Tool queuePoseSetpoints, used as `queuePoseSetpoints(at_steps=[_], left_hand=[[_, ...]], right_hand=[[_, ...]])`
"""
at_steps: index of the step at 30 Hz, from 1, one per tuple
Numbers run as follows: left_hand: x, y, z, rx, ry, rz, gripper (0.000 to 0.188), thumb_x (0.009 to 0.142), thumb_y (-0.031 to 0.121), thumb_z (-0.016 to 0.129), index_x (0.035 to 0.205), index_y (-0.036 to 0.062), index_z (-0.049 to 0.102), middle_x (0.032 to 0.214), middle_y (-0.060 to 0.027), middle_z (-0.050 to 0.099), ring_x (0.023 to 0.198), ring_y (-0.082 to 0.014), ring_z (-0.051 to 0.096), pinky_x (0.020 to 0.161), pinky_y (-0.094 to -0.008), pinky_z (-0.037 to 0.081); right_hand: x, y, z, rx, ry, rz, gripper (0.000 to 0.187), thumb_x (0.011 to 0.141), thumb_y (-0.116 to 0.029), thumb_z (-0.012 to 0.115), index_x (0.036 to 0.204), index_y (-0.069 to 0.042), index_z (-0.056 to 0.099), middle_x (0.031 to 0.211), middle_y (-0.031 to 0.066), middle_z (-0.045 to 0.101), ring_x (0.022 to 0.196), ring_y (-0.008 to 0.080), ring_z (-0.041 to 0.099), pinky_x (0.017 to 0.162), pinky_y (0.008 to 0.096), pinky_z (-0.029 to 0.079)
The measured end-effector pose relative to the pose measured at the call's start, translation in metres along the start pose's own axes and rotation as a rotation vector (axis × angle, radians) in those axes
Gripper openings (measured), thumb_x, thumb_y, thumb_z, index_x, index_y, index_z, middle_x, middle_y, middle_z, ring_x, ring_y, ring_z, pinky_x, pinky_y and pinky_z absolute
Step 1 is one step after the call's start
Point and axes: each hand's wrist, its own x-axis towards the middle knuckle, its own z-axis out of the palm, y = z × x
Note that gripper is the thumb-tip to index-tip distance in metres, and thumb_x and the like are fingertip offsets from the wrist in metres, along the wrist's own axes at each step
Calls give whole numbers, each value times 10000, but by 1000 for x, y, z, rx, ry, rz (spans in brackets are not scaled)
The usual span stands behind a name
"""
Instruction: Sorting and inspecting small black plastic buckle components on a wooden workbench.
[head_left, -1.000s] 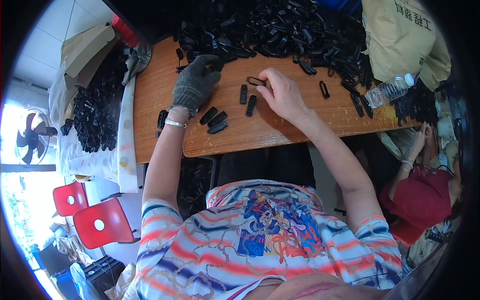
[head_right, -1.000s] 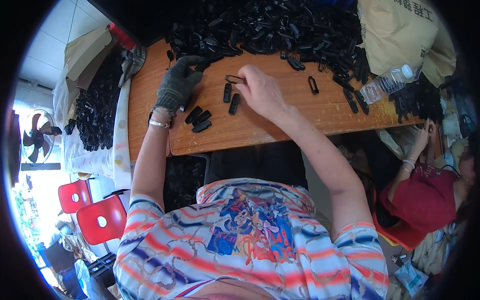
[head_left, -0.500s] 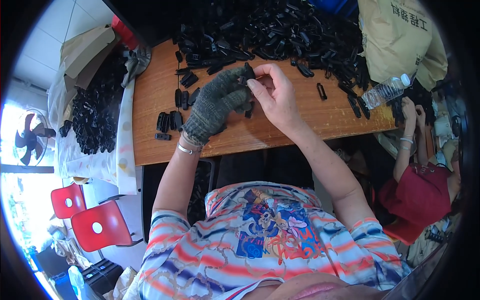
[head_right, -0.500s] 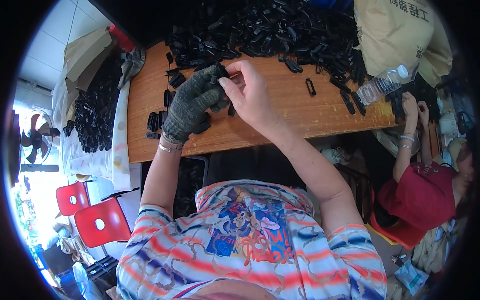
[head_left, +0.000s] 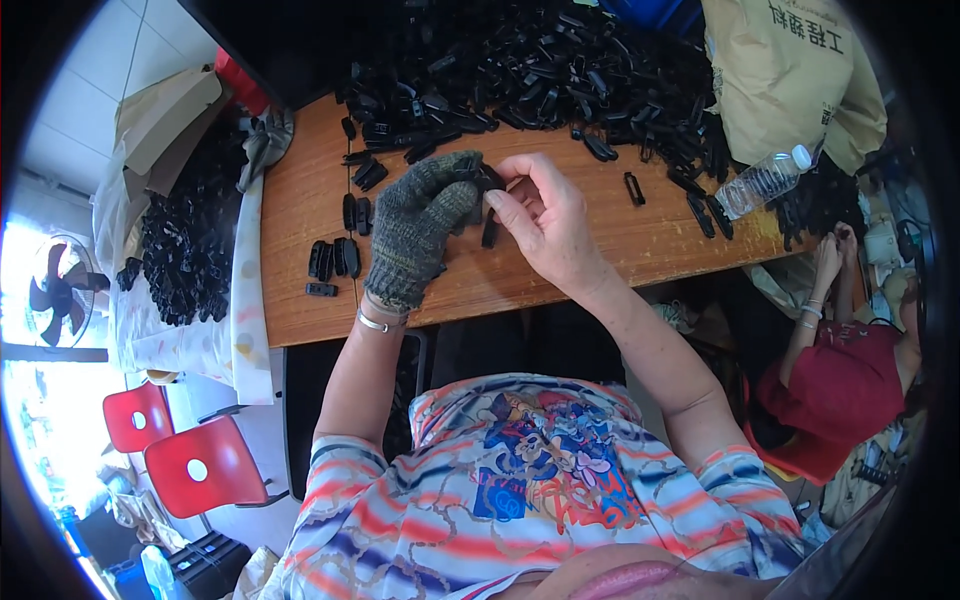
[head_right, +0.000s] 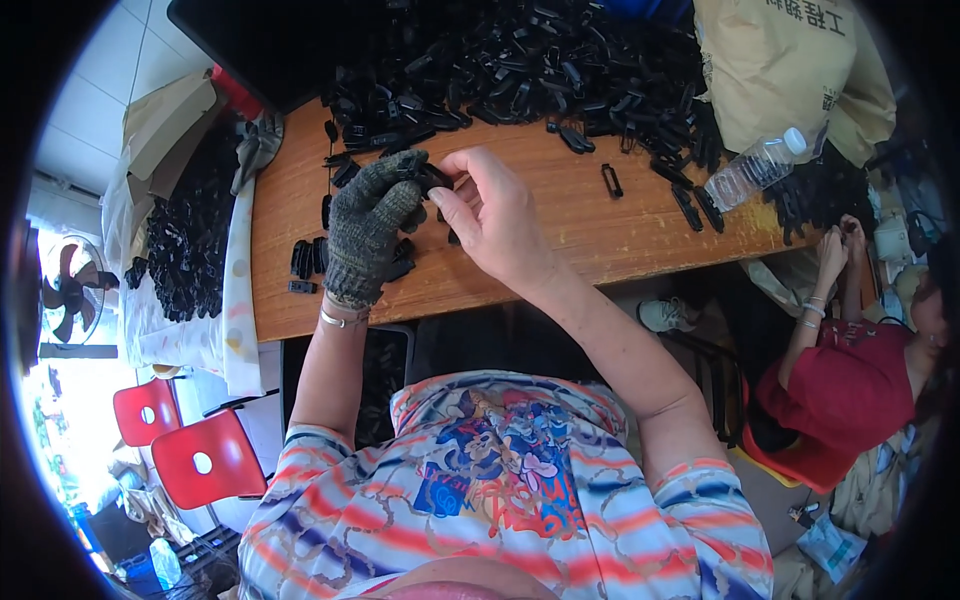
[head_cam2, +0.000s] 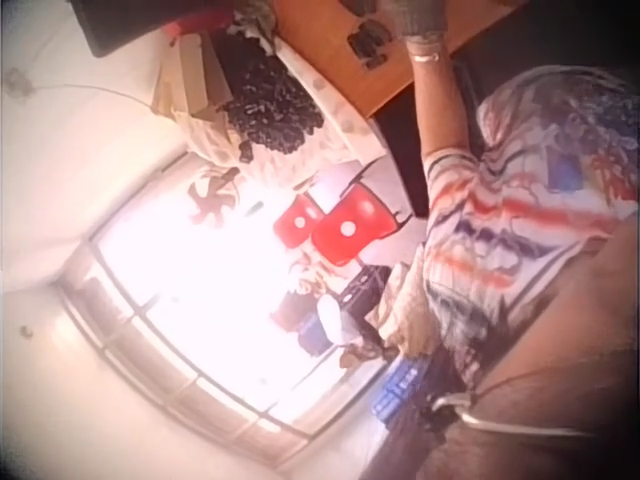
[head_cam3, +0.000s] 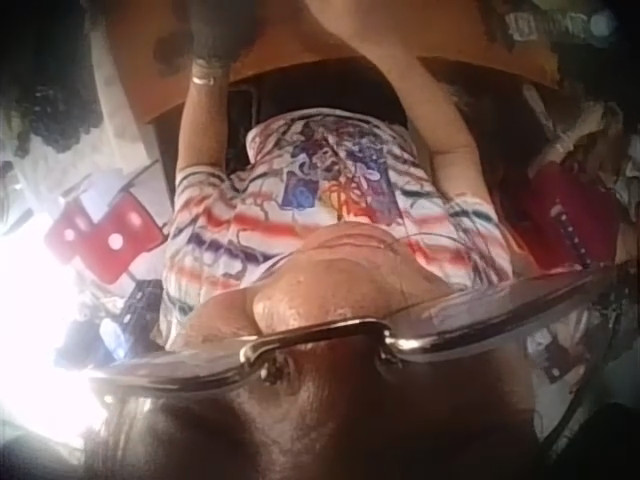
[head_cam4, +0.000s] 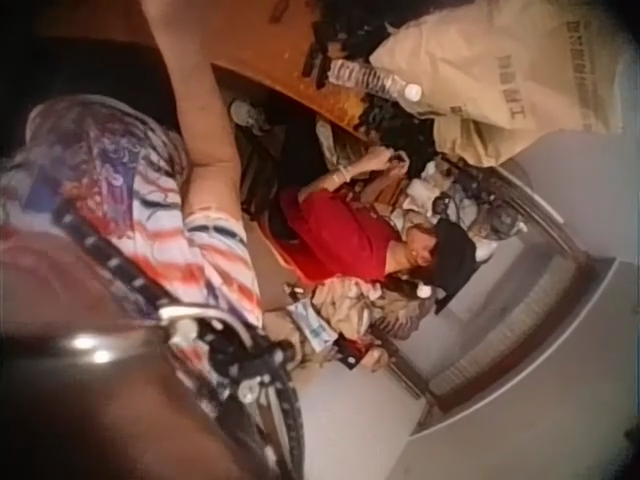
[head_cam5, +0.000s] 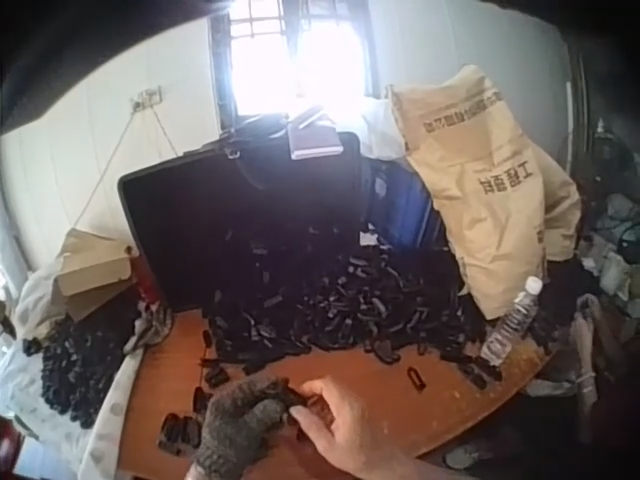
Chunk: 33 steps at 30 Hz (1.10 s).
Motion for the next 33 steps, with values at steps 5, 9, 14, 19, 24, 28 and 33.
queuePoseSetpoints(at_steps=[5,9,14,19,24,28,33], left_hand=[[2,-4,-1,75,-12,61,344,914,103,688,1252,46,660,1044,-47,728,833,-89,675,748,-224,561],[-3,-7,0,-10,-19,33,350,918,93,681,1263,40,652,1039,-49,726,817,-91,672,725,-228,562],[-19,-25,17,-101,7,136,388,942,109,663,1313,17,591,1035,-66,700,837,-98,654,713,-247,552],[-21,-37,31,143,101,211,244,933,122,650,1160,33,661,1027,-138,691,903,-260,683,797,-350,549],[-26,-68,21,473,144,580,234,885,103,661,1110,41,667,1041,-133,677,929,-305,667,789,-373,548],[-27,-74,15,442,112,564,229,865,81,666,1088,32,672,1031,-130,671,921,-290,665,771,-373,551],[-41,-65,5,250,86,372,199,933,82,639,1118,18,672,1034,-116,686,941,-223,677,808,-334,552]], right_hand=[[1,-4,0,-28,3,-26,179,890,-21,691,1031,4,583,906,84,646,735,140,651,640,257,538],[1,0,1,-49,-19,-39,184,871,-9,700,1014,-3,585,881,83,626,713,143,651,607,262,529],[-7,10,6,-264,21,-196,247,797,44,713,1006,-6,593,857,107,596,706,224,657,588,305,518],[-26,17,12,-342,74,-154,394,751,77,723,1102,-23,575,1032,133,570,775,247,645,632,330,521],[-34,10,24,-199,-74,-43,491,793,35,711,1242,-17,520,1059,137,577,848,249,644,695,335,529],[-37,18,34,-57,-86,93,448,823,2,696,1238,-19,530,1101,160,601,969,304,652,776,359,535],[-36,22,41,-53,-200,209,449,823,12,688,1244,-19,536,1128,173,611,1040,327,650,844,383,531]])
